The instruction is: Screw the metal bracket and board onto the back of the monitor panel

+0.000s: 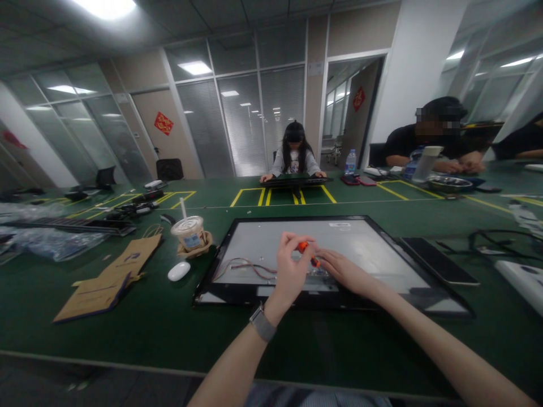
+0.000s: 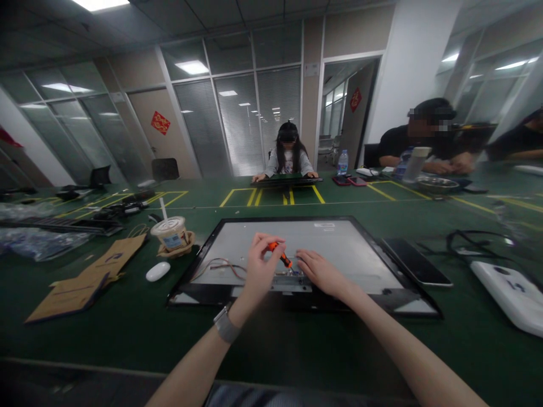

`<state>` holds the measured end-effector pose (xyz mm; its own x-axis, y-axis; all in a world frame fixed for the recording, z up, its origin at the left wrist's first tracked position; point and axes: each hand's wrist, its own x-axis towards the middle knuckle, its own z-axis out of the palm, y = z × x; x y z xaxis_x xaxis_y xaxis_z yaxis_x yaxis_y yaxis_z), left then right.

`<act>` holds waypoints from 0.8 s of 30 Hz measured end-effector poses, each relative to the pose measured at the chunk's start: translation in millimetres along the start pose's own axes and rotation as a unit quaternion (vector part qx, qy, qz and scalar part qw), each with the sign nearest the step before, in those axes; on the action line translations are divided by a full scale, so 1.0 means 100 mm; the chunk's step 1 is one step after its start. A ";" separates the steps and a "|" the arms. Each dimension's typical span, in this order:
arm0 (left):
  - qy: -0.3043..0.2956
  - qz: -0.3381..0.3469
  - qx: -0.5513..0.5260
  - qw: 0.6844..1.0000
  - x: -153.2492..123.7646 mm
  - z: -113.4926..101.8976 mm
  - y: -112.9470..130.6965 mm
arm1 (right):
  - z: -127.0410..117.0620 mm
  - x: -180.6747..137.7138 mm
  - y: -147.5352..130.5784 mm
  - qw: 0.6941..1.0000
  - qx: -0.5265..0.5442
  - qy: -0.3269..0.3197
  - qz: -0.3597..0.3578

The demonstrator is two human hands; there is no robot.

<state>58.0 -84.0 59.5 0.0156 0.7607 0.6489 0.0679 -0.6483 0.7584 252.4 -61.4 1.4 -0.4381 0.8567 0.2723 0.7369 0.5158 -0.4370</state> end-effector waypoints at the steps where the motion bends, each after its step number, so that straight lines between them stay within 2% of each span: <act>1: -0.004 0.001 -0.001 1.000 -0.01 0.00 0.01 | 0.01 0.00 0.01 1.000 0.000 0.001 -0.001; 7: -0.067 0.011 -0.047 0.997 -0.01 0.00 0.03 | 0.02 0.00 0.02 1.000 0.010 0.014 -0.016; 12: -0.043 0.033 0.004 0.999 -0.01 -0.01 0.02 | 0.00 0.00 0.00 1.000 0.007 0.009 -0.018; 19: -0.090 0.011 -0.040 0.995 -0.04 0.02 0.03 | 0.02 0.01 0.02 1.000 -0.008 -0.001 0.000; 24: -0.048 0.030 0.006 0.998 -0.01 -0.01 -0.02 | 0.00 0.00 0.00 1.000 -0.002 -0.002 -0.001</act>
<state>57.1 -83.5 57.8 0.1165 0.7203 0.6839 0.0768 -0.6930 0.7168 252.3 -61.2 1.3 -0.4414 0.8557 0.2701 0.7380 0.5175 -0.4332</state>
